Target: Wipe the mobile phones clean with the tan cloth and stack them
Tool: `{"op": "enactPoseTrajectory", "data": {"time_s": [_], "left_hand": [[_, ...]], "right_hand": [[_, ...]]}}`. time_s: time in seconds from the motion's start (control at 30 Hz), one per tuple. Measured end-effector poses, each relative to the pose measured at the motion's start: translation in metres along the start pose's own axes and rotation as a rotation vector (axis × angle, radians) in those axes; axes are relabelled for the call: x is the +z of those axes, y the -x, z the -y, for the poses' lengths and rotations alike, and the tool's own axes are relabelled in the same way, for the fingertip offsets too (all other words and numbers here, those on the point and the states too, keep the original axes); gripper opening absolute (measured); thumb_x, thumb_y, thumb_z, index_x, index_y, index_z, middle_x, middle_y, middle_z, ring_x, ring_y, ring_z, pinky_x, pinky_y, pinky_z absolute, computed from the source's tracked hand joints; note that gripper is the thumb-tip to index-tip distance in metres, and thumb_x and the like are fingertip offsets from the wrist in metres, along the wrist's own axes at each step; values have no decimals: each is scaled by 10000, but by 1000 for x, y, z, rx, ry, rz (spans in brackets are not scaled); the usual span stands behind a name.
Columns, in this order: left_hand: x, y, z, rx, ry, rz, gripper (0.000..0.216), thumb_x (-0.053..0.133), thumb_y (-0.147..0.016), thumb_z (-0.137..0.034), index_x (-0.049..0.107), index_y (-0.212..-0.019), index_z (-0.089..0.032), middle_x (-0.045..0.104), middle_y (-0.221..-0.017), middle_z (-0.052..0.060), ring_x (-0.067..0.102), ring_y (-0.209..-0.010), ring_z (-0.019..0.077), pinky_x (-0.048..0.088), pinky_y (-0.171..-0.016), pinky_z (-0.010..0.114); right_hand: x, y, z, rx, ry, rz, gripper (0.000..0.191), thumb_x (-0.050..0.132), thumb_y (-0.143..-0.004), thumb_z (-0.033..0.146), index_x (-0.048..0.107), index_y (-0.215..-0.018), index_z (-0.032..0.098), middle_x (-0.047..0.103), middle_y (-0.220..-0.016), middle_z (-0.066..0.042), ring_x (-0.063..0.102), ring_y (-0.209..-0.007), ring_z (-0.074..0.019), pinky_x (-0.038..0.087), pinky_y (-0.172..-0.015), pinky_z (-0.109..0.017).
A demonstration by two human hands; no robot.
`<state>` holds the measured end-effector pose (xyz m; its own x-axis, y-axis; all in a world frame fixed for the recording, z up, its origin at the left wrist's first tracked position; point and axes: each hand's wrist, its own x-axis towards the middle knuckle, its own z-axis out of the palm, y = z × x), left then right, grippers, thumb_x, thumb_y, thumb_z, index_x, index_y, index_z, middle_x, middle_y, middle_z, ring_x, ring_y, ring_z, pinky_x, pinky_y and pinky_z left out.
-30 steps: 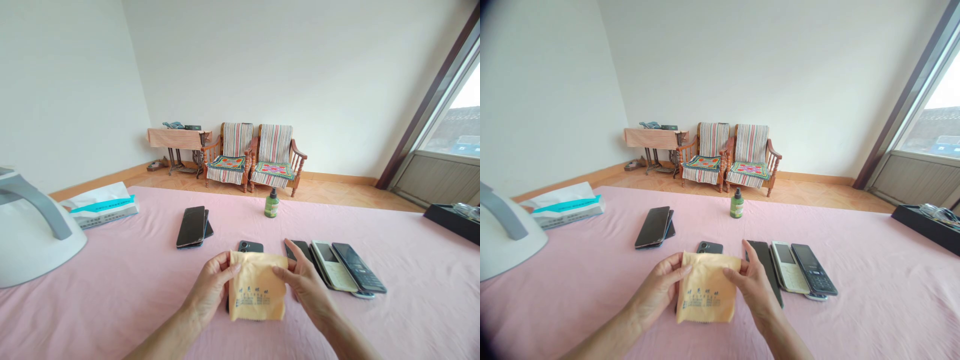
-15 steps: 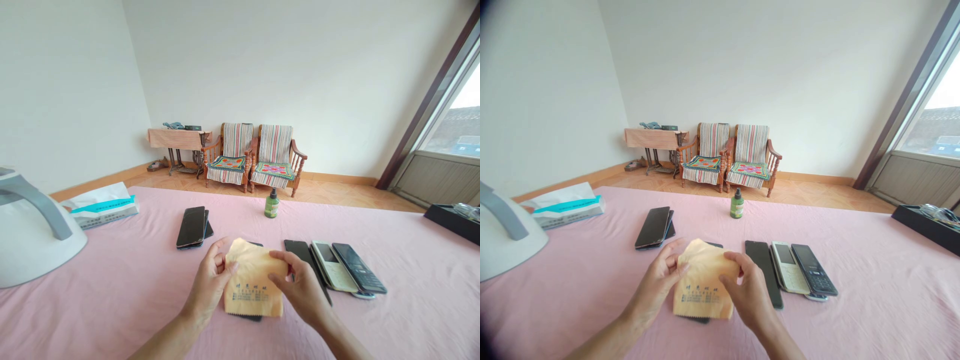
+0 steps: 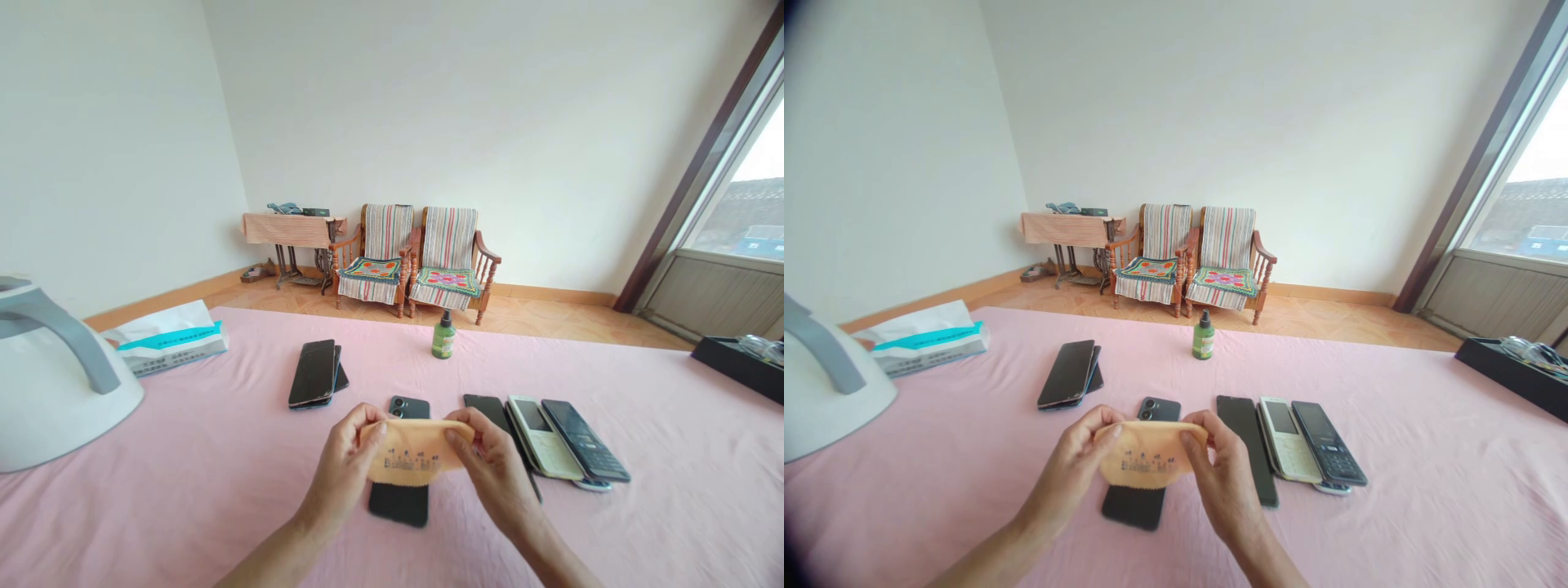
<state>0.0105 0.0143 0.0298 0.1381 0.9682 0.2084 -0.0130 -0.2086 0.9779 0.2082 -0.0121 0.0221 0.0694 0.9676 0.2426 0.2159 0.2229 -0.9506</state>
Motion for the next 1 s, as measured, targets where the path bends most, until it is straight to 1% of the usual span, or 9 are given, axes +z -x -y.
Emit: {"op": "enactPoseTrajectory", "data": {"time_s": [0.07,0.2,0.33,0.4,0.57,0.67,0.77,0.93,1.0], "left_hand": [[2,0,0,-133,250,87,207,663,-784,-373,581,-739,-187,555,-640,-27,525,-625,140,392,-612,219],[8,3,4,-352,621,253,233,735,-739,-365,581,-765,-191,580,-674,-30,531,-593,105,389,-585,195],[13,9,8,-395,672,353,226,795,-685,-313,628,-758,-179,622,-1041,24,597,-718,124,432,-647,220],[14,11,10,-389,647,360,229,816,-657,-299,648,-755,-176,583,-1180,41,619,-821,166,446,-704,249],[14,12,10,-357,573,373,190,793,-692,-302,668,-761,-175,630,-1123,72,619,-913,213,439,-777,277],[14,12,11,-325,562,372,193,789,-697,-304,672,-769,-169,653,-1032,67,618,-871,198,436,-740,257],[15,10,11,-310,544,301,225,802,-679,-314,670,-764,-153,655,-779,22,582,-691,131,409,-637,206],[13,6,13,-365,568,87,264,789,-682,-353,621,-741,-157,618,-650,-10,546,-582,109,409,-589,210],[12,5,15,-361,579,56,268,783,-689,-354,614,-758,-158,627,-683,-2,569,-615,124,428,-608,224]], "right_hand": [[4,1,1,75,-245,22,277,566,-839,470,554,-880,197,541,-712,8,472,-617,-126,362,-558,-229],[13,7,4,182,-599,141,271,593,-845,438,523,-830,177,526,-710,24,459,-608,-85,351,-562,-190],[26,15,5,276,-713,224,325,633,-815,436,490,-981,195,613,-765,-3,527,-598,-99,387,-568,-210],[31,17,4,296,-681,198,470,663,-782,454,427,-1113,217,635,-746,-1,548,-563,-113,385,-536,-214],[34,18,4,322,-496,95,686,730,-704,445,360,-1229,205,609,-642,38,563,-531,-130,368,-508,-212],[33,18,3,360,-461,117,668,715,-718,435,378,-1243,195,601,-652,34,548,-529,-120,369,-505,-212],[32,18,2,341,-408,117,594,685,-739,446,430,-1212,192,560,-643,40,540,-548,-126,386,-516,-225],[36,24,5,70,-156,8,357,617,-786,470,581,-1028,210,622,-994,-71,578,-906,-224,454,-742,-304],[41,27,6,5,-109,31,360,650,-761,452,588,-1022,212,632,-988,-64,575,-919,-228,447,-782,-309]]}}
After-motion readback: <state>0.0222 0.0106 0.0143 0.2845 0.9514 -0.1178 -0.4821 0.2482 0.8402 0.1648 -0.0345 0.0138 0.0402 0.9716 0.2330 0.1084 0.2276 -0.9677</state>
